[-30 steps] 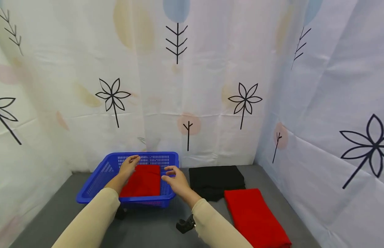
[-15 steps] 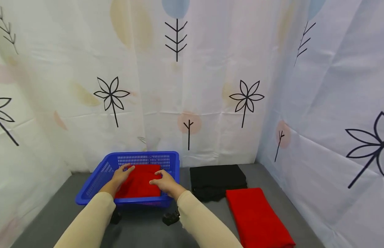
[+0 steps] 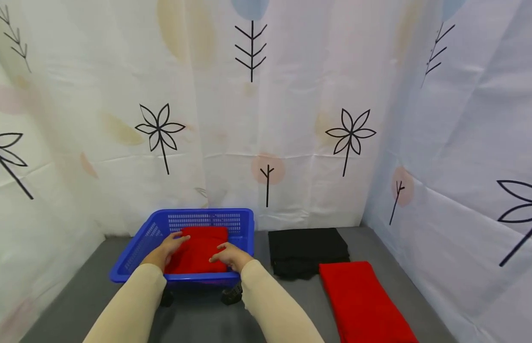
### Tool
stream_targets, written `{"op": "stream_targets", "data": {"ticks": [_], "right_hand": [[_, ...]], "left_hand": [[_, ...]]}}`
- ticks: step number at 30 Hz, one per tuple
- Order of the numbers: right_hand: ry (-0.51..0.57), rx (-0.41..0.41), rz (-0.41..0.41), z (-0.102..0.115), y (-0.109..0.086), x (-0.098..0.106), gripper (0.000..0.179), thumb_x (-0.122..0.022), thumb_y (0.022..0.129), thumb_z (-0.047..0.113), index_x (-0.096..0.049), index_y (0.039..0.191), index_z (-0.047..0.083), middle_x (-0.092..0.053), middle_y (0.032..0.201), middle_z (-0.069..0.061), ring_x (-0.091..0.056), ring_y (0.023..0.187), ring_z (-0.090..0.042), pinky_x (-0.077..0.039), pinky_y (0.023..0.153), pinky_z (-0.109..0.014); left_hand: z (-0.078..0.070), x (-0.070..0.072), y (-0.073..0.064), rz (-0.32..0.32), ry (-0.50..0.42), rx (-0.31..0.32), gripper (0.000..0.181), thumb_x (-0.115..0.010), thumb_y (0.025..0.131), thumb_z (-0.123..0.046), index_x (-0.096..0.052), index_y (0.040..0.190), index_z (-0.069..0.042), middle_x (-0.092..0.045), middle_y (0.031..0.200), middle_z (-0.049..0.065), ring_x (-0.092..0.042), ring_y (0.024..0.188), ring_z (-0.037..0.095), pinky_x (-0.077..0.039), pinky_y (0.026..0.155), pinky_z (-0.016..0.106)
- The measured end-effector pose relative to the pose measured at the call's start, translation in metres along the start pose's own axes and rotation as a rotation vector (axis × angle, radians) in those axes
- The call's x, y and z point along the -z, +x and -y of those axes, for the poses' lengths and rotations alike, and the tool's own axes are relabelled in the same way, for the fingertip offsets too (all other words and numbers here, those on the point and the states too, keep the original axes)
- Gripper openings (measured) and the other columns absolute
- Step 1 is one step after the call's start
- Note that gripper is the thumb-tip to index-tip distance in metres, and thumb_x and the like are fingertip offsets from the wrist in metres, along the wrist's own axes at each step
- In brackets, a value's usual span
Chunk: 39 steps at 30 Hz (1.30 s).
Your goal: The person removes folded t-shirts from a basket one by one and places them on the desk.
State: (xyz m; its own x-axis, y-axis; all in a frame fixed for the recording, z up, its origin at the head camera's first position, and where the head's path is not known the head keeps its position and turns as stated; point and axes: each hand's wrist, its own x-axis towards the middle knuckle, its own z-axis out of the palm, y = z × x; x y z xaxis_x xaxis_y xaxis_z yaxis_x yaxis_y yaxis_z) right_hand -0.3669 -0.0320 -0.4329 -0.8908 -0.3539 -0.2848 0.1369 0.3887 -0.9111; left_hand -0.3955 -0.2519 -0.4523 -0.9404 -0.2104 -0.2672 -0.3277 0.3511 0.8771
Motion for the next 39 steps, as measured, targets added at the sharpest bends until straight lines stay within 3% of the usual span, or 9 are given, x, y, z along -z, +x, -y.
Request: {"op": "stream_targets", "data": {"ticks": [3, 5, 13, 21, 28, 39], "right_hand": [[-0.001, -0.033, -0.004, -0.002, 0.005, -0.003, 0.051, -0.070, 0.087, 0.008, -0.051, 0.134, 0.003, -0.053, 0.125, -0.018, -0.053, 0.087, -0.023, -0.050, 0.089, -0.038], [-0.015, -0.056, -0.015, -0.001, 0.004, -0.004, 0.051, -0.070, 0.087, 0.008, -0.051, 0.134, 0.002, -0.051, 0.130, -0.020, -0.051, 0.108, -0.031, -0.047, 0.100, -0.047], [-0.041, -0.114, 0.008, -0.005, 0.015, -0.003, 0.056, -0.075, 0.082, 0.010, -0.055, 0.134, 0.008, -0.043, 0.137, -0.024, -0.044, 0.114, -0.038, -0.043, 0.105, -0.052], [-0.049, -0.138, -0.007, -0.002, 0.008, -0.003, 0.058, -0.076, 0.079, 0.009, -0.057, 0.133, 0.010, -0.039, 0.143, -0.027, -0.040, 0.122, -0.043, -0.036, 0.109, -0.057], [-0.050, -0.147, 0.001, 0.003, 0.002, -0.002, 0.061, -0.074, 0.081, 0.009, -0.054, 0.138, 0.011, -0.035, 0.146, -0.029, -0.036, 0.125, -0.045, -0.033, 0.110, -0.060], [0.015, -0.169, 0.064, 0.001, 0.007, 0.001, 0.061, -0.076, 0.081, 0.006, -0.054, 0.138, 0.012, -0.036, 0.142, -0.027, -0.044, 0.119, -0.040, -0.043, 0.106, -0.052]], "left_hand": [[0.002, -0.001, 0.004, 0.017, -0.003, 0.006, 0.061, -0.045, 0.103, -0.023, -0.019, 0.153, 0.000, -0.006, 0.157, 0.033, -0.012, 0.143, 0.052, -0.016, 0.116, 0.065], [0.004, -0.001, 0.006, 0.031, -0.001, 0.008, 0.062, -0.047, 0.102, -0.021, -0.019, 0.153, -0.002, -0.005, 0.157, 0.033, -0.011, 0.143, 0.052, -0.017, 0.115, 0.065], [0.000, -0.003, 0.000, 0.042, 0.003, 0.032, 0.064, -0.053, 0.099, -0.015, -0.021, 0.155, -0.009, -0.007, 0.157, 0.032, -0.016, 0.139, 0.052, -0.021, 0.114, 0.067], [-0.001, -0.002, 0.000, 0.057, 0.012, 0.084, 0.070, -0.056, 0.098, -0.013, -0.019, 0.157, -0.014, -0.008, 0.156, 0.033, -0.018, 0.138, 0.053, -0.022, 0.113, 0.068], [-0.003, -0.002, -0.002, 0.085, 0.063, 0.078, 0.073, -0.057, 0.097, -0.013, -0.016, 0.158, -0.015, -0.008, 0.156, 0.033, -0.016, 0.139, 0.053, -0.023, 0.113, 0.067], [-0.005, -0.003, -0.007, 0.085, 0.055, 0.083, 0.073, -0.057, 0.097, -0.011, -0.016, 0.158, -0.015, -0.007, 0.155, 0.034, -0.016, 0.138, 0.054, -0.022, 0.113, 0.067]]}}
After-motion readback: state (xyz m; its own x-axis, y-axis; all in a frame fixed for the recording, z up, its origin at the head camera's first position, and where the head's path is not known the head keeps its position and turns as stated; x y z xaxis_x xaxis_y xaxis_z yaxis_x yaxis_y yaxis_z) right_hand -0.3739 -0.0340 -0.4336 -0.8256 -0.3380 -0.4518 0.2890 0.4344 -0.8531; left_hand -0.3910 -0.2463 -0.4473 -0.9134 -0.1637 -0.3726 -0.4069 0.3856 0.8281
